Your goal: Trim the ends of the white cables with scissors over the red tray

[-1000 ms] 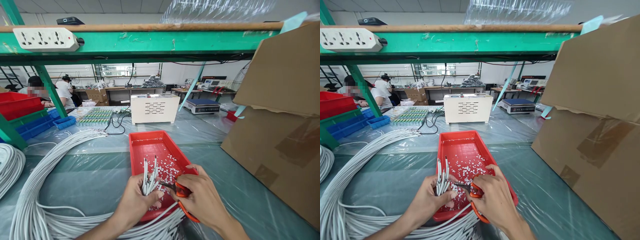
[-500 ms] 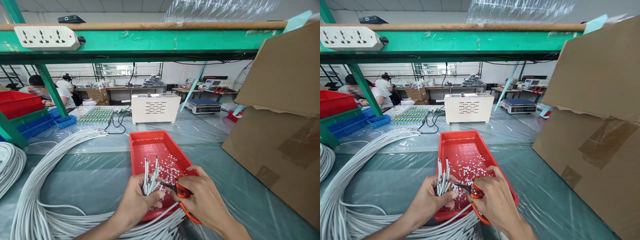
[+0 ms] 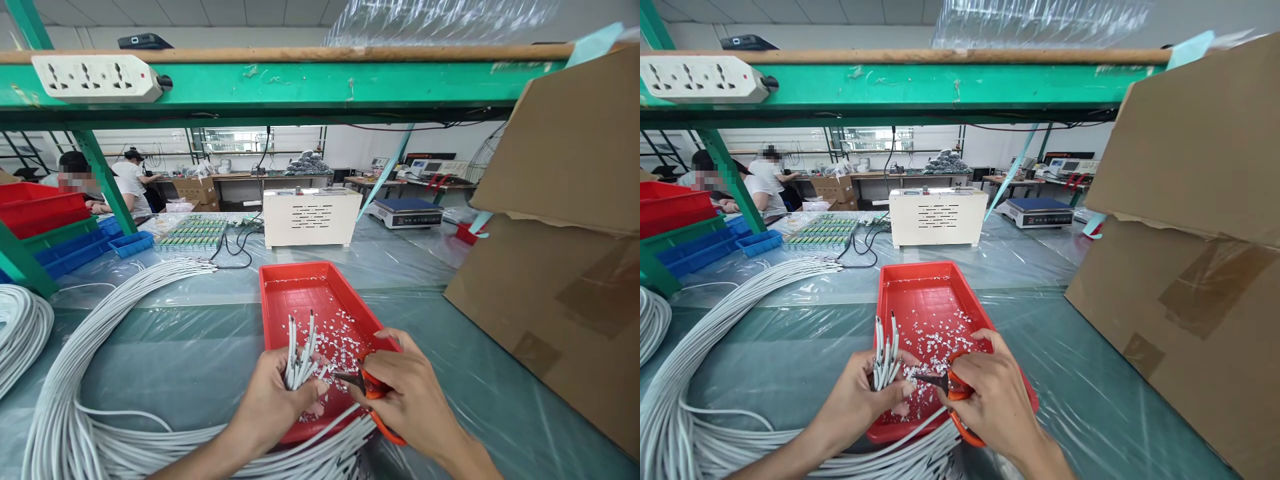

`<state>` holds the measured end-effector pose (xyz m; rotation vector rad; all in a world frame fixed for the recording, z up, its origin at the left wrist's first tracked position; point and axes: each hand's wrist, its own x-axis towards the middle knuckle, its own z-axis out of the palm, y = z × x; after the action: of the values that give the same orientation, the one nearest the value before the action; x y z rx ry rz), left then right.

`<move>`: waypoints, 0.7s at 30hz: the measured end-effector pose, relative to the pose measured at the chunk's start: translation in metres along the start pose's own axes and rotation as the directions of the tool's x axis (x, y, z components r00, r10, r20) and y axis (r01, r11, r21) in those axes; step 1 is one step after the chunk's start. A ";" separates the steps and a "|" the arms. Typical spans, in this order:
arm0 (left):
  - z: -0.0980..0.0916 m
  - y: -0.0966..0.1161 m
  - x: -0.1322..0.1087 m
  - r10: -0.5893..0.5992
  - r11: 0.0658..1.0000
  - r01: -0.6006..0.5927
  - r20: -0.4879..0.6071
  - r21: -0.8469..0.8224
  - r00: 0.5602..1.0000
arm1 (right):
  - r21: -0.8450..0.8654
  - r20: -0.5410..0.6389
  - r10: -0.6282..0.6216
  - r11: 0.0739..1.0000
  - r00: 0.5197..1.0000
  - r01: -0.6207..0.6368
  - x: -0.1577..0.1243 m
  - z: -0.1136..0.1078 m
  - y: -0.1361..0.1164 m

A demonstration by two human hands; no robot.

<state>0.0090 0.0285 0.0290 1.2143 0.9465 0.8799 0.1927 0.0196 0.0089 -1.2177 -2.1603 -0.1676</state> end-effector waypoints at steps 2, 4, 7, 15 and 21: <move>-0.001 -0.001 0.000 -0.007 1.000 0.007 -0.002 0.004 1.000 | 0.071 -0.024 0.055 0.996 0.998 -0.053 0.000 0.003 0.000; -0.002 -0.003 0.001 -0.017 1.000 0.016 0.012 0.005 1.000 | 0.174 -0.030 0.142 0.976 0.989 -0.134 -0.001 0.005 -0.001; -0.004 -0.006 0.004 -0.007 1.000 0.008 0.063 -0.019 0.998 | 0.372 -0.002 0.266 0.895 0.964 -0.246 0.000 0.005 -0.005; -0.006 -0.006 0.006 -0.032 0.999 0.035 0.123 -0.015 0.992 | 0.419 0.048 0.135 0.897 0.990 -0.142 0.003 0.004 -0.011; -0.007 -0.006 0.005 -0.055 0.998 0.056 0.186 0.000 0.981 | 0.630 0.174 0.261 0.712 0.949 -0.311 0.000 0.001 -0.017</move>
<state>0.0041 0.0345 0.0216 1.2365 0.8230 0.7111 0.1782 0.0107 0.0115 -1.1104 -1.7955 0.7272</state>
